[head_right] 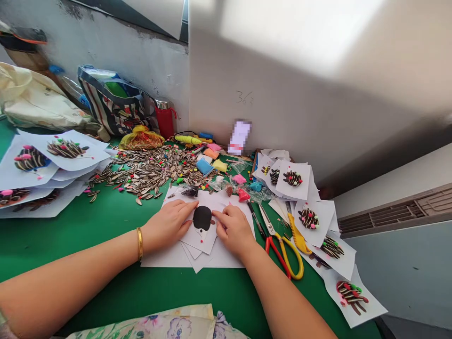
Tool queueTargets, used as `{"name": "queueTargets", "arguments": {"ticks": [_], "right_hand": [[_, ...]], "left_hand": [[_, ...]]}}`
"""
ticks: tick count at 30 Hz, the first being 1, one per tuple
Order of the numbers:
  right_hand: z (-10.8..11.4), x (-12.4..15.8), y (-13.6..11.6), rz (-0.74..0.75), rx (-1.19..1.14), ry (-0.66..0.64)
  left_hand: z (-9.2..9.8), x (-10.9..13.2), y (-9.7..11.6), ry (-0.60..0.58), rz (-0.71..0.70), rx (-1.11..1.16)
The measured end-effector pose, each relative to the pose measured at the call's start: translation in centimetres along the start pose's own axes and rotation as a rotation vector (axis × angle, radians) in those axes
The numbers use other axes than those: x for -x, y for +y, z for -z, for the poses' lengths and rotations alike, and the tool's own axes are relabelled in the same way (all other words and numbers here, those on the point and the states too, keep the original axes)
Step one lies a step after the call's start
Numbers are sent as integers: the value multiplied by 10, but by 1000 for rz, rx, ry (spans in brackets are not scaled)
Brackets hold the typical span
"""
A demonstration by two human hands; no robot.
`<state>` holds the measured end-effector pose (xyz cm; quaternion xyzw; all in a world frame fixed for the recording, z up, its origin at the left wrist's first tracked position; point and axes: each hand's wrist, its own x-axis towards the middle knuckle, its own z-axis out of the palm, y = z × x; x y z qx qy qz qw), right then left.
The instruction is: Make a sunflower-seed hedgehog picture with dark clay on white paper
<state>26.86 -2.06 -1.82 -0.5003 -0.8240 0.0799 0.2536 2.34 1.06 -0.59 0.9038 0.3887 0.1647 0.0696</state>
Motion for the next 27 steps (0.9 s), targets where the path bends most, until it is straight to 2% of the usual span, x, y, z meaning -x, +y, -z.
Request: {"name": "queueTargets", "arguments": {"ticks": [8,14,20,27], "right_hand": [[2,-4,-6,-37,24,-60],[0,-2,-3,-20,-3,-4],[1,-2,-5,-9,17,-29],[2,1,-3,-7,39,20]], "left_hand": [[-1,0,-1,11,-9,7],[0,0,0,12,-2,19],[0,0,0,18,-2,17],[1,0,0,0,0,14]]}}
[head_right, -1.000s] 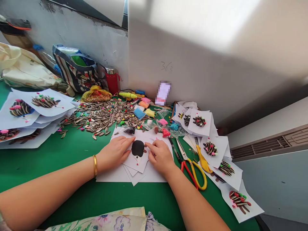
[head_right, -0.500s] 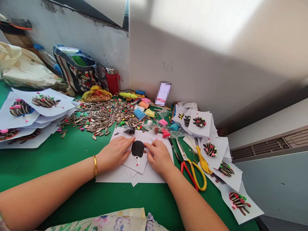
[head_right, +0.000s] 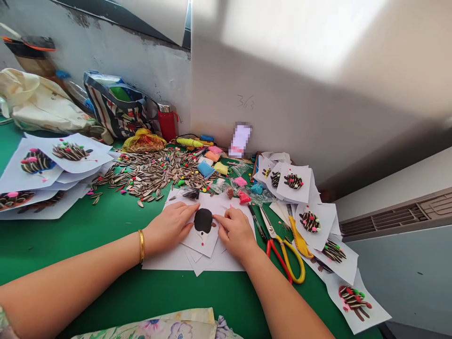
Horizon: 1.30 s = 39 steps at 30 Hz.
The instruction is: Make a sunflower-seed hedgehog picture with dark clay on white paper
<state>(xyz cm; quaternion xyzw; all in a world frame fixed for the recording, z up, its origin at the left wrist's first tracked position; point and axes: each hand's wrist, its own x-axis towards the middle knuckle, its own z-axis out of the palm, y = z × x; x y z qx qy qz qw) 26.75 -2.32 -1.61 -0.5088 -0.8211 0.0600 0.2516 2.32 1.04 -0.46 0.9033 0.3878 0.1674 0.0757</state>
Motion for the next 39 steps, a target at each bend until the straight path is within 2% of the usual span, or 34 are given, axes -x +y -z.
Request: {"name": "queueTargets", "arguments": {"ticks": [8,15,20,25,31,36,39], "right_hand": [[0,0,1,8,3,3],[-2,0,0,9,33,-55],[-3,1,0,-7,-2,-20],[-3,1,-1,-8,28,-70],[-1,1,1,-23,2,-11],[-2,2,2,-16,18,-34],[0,3,2,-9,-8,-1]], "left_hand": [[-1,1,0,25,1,10],[-2,0,-1,10,2,-4],[-1,1,0,0,0,-3],[-1,0,0,8,-5,-3],[0,0,-1,-4,-4,-4],[0,0,0,0,1,0],[0,0,0,-7,8,-3]]}}
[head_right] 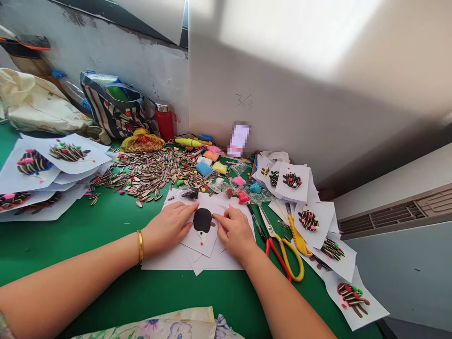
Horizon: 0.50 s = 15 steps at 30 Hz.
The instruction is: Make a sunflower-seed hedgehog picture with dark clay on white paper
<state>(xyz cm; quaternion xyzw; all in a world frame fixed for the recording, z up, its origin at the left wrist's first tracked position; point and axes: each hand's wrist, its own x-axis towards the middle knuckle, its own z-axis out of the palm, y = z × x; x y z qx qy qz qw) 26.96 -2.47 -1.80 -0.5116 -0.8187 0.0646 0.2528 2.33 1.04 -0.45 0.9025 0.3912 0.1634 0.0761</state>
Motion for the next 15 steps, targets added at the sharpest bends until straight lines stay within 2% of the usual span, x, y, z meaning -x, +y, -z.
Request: {"name": "queueTargets", "arguments": {"ticks": [3,7,15], "right_hand": [[3,2,1,46,-23,40],[5,4,2,107,-13,13],[3,5,0,102,13,-27]], "left_hand": [[0,0,0,-13,7,3],[0,1,-1,-10,13,13],[1,0,0,-15,16,10]]}}
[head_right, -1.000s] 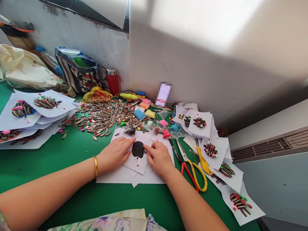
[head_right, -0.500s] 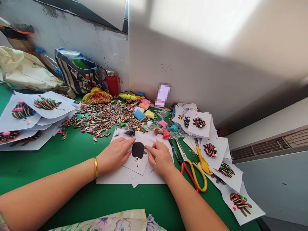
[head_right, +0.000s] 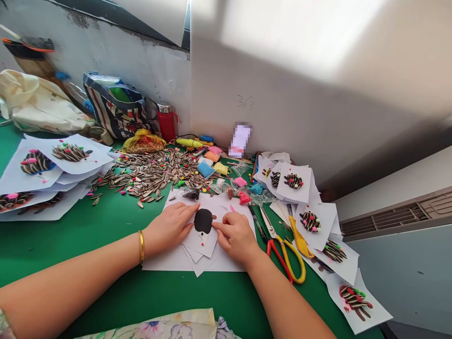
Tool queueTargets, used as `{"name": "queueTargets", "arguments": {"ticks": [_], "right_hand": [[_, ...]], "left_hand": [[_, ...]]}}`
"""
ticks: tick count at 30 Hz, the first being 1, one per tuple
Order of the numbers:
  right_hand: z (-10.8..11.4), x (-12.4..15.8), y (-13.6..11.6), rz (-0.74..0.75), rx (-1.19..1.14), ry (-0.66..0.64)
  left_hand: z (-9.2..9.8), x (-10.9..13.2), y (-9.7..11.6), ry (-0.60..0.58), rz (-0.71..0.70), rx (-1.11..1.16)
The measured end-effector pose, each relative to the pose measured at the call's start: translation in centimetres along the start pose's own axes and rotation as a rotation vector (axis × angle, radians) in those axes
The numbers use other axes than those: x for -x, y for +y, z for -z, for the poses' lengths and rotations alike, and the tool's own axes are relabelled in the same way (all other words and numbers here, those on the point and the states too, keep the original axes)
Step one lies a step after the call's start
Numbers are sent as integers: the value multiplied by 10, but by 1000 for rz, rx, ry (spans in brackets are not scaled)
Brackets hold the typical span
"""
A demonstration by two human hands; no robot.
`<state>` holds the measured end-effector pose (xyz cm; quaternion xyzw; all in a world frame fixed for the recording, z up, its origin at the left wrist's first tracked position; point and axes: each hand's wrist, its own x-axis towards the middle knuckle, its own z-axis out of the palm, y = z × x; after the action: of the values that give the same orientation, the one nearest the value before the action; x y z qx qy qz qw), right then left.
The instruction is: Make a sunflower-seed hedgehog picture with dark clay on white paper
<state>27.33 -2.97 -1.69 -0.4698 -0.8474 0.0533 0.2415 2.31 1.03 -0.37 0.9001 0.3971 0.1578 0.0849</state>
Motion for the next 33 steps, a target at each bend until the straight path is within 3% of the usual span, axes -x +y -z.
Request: {"name": "queueTargets", "arguments": {"ticks": [14,19,25,30,33], "right_hand": [[2,2,2,33,-14,26],[3,3,4,34,-2,-22],[5,2,6,23,-34,63],[4,1,4,-7,-26,-22],[3,1,4,-14,-30,-6]], "left_hand": [[-2,1,-1,18,-15,3],[-2,0,-2,16,-14,-4],[-1,0,-1,16,-16,-8],[0,0,0,14,-10,-14],[-1,-1,0,14,-10,-12]]}}
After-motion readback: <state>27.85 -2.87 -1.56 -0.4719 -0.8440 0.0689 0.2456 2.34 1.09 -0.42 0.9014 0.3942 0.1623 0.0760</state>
